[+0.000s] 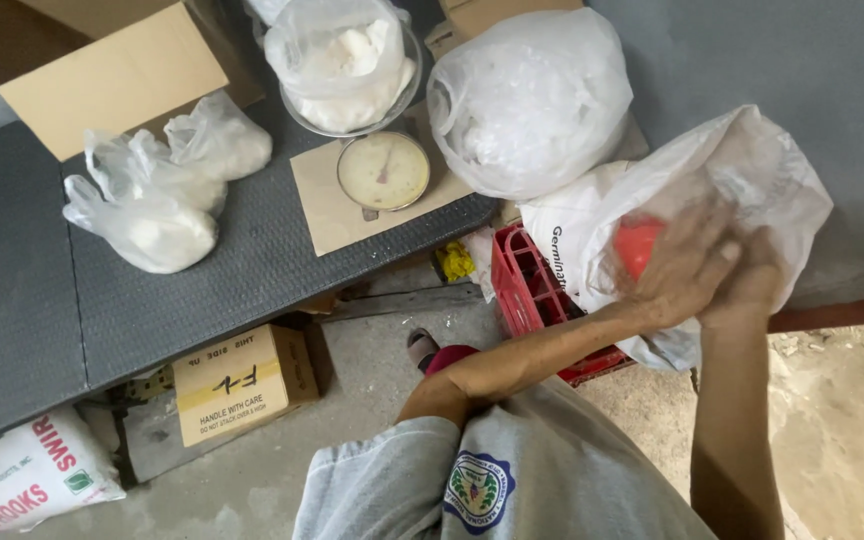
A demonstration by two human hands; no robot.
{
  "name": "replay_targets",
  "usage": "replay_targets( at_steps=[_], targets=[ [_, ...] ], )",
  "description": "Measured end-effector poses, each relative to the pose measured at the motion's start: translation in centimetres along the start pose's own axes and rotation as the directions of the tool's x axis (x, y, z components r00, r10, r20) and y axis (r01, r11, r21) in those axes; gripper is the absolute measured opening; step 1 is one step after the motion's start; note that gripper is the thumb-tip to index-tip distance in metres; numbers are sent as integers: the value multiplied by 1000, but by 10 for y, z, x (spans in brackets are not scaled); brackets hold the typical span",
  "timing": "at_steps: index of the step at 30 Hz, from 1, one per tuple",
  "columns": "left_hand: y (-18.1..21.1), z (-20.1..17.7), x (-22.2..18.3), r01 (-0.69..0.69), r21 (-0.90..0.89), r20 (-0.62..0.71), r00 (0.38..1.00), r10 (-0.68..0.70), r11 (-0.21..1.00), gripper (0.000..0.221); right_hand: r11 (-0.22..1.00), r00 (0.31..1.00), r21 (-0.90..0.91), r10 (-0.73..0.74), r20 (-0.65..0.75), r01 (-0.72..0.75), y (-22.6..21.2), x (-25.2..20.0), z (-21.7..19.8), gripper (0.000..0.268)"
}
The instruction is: Weighing and bagging white granular material into small plastic bags using a scoop and scale.
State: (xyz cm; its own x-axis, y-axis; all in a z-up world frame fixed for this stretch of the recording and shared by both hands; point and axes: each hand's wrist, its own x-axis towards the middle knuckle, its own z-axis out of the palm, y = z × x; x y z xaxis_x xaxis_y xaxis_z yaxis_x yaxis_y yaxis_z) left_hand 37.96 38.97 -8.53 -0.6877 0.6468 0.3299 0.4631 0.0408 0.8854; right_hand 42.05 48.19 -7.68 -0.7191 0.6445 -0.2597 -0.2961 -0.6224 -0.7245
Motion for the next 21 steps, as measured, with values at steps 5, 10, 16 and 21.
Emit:
replay_targets(
  at_steps=[5, 10, 16, 21],
  targets=[
    [-2, -6, -3, 133, 197, 332, 923, -193, 971, 64, 975, 992, -219, -73, -103, 49, -28, -29, 39, 42],
    [-5, -23, -20, 144, 77, 235, 959, -159, 987, 67, 776, 961, -595, -276, -21, 210, -18, -11, 32, 30],
    [-20, -72, -35, 84, -51, 45, 996, -82, 995, 59, 910, 956, -325, -190, 225, 257, 11, -12, 69, 16],
    [-21, -122, -35, 234, -540, 39, 967, -253, 809, 46, 858, 961, -448, -167, 221, 252, 22, -25, 145, 11]
  ],
)
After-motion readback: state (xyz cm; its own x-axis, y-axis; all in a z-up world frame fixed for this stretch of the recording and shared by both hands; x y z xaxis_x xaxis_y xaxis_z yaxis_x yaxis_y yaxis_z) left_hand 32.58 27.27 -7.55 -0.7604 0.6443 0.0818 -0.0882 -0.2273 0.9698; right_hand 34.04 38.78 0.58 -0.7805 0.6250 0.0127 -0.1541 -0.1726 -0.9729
